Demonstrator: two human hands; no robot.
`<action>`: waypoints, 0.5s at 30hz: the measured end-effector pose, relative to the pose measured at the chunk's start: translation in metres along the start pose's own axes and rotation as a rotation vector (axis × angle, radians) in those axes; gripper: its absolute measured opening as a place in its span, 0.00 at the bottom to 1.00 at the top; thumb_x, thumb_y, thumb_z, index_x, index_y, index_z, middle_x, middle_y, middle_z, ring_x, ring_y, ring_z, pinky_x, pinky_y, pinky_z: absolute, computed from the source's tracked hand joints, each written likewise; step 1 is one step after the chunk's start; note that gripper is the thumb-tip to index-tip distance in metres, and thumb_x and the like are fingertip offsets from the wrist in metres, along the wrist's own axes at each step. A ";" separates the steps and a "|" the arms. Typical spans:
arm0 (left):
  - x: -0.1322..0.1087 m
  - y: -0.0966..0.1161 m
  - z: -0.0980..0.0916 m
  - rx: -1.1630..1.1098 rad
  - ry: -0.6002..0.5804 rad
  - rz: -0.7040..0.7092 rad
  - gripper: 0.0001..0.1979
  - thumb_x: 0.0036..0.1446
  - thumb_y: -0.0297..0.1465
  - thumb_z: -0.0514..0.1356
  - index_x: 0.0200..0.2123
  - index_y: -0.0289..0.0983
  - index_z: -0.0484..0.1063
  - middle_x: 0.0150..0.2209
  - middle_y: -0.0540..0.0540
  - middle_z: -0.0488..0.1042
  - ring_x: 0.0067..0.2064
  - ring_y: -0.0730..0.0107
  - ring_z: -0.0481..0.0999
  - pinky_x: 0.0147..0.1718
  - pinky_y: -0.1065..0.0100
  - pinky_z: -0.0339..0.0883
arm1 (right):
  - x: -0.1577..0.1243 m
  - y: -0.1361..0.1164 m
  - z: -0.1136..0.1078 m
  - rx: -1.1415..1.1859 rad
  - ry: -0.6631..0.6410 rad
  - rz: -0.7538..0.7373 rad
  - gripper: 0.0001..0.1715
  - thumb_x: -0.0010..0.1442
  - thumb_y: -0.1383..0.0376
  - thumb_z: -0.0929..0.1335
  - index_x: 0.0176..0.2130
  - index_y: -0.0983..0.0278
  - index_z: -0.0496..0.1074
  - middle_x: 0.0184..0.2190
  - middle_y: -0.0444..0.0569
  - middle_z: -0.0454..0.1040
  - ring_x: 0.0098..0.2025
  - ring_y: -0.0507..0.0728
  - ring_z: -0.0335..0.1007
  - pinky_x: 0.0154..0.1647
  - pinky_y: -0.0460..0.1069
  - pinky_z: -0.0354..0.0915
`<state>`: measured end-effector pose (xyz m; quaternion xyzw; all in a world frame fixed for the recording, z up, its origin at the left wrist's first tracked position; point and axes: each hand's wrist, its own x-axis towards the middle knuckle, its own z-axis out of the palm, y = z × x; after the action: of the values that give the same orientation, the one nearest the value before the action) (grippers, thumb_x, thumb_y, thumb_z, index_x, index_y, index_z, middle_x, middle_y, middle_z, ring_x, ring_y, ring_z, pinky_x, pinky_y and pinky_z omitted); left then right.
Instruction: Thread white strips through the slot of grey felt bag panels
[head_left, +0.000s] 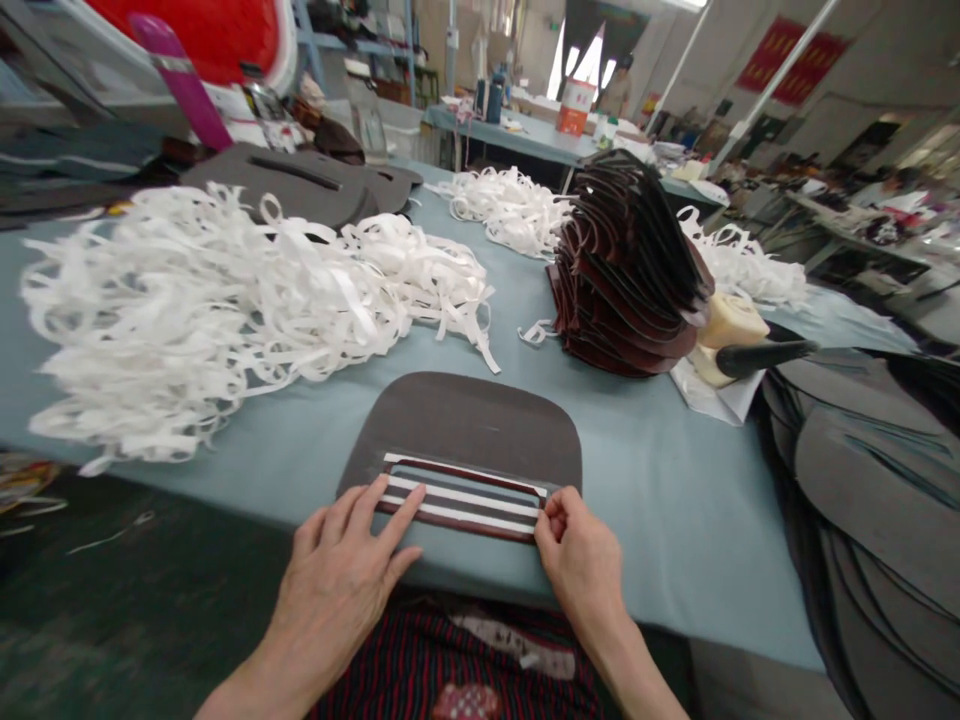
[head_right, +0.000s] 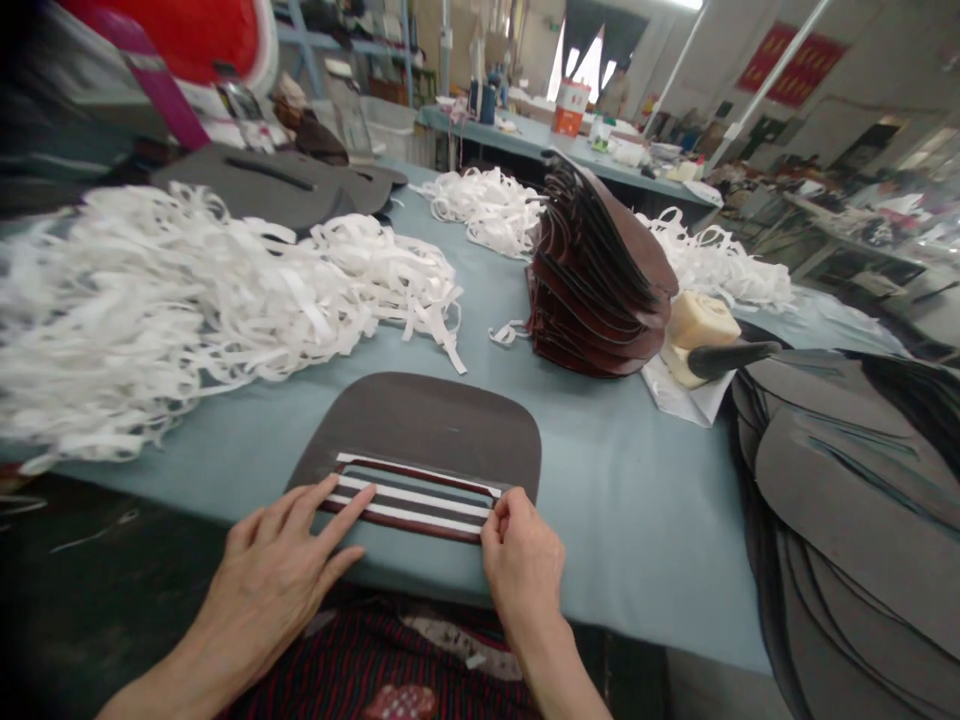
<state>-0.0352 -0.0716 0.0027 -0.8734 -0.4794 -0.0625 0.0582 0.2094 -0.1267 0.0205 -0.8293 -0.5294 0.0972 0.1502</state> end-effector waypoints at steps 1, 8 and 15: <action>0.004 -0.002 0.000 -0.013 0.003 0.010 0.27 0.60 0.35 0.56 0.62 0.49 0.57 0.59 0.37 0.62 0.57 0.45 0.63 0.48 0.48 0.58 | 0.000 -0.004 0.003 -0.027 0.046 -0.086 0.08 0.59 0.69 0.62 0.34 0.62 0.69 0.28 0.44 0.71 0.27 0.52 0.66 0.27 0.45 0.54; 0.034 -0.021 -0.001 -0.124 0.064 0.022 0.20 0.59 0.36 0.58 0.55 0.47 0.66 0.56 0.40 0.67 0.58 0.51 0.64 0.54 0.50 0.57 | 0.015 -0.041 0.021 -0.073 0.005 -0.597 0.15 0.61 0.72 0.61 0.44 0.62 0.72 0.35 0.50 0.69 0.38 0.56 0.66 0.36 0.46 0.61; 0.034 -0.023 0.011 -0.255 0.180 -0.040 0.16 0.61 0.33 0.56 0.52 0.41 0.67 0.52 0.40 0.69 0.54 0.54 0.65 0.54 0.50 0.59 | 0.039 -0.030 0.018 -0.015 0.008 -0.554 0.15 0.65 0.67 0.58 0.32 0.62 0.71 0.30 0.46 0.68 0.28 0.51 0.68 0.30 0.44 0.61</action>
<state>-0.0356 -0.0292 -0.0012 -0.8548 -0.4779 -0.2022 -0.0117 0.1950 -0.0774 0.0144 -0.6544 -0.7360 0.0453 0.1671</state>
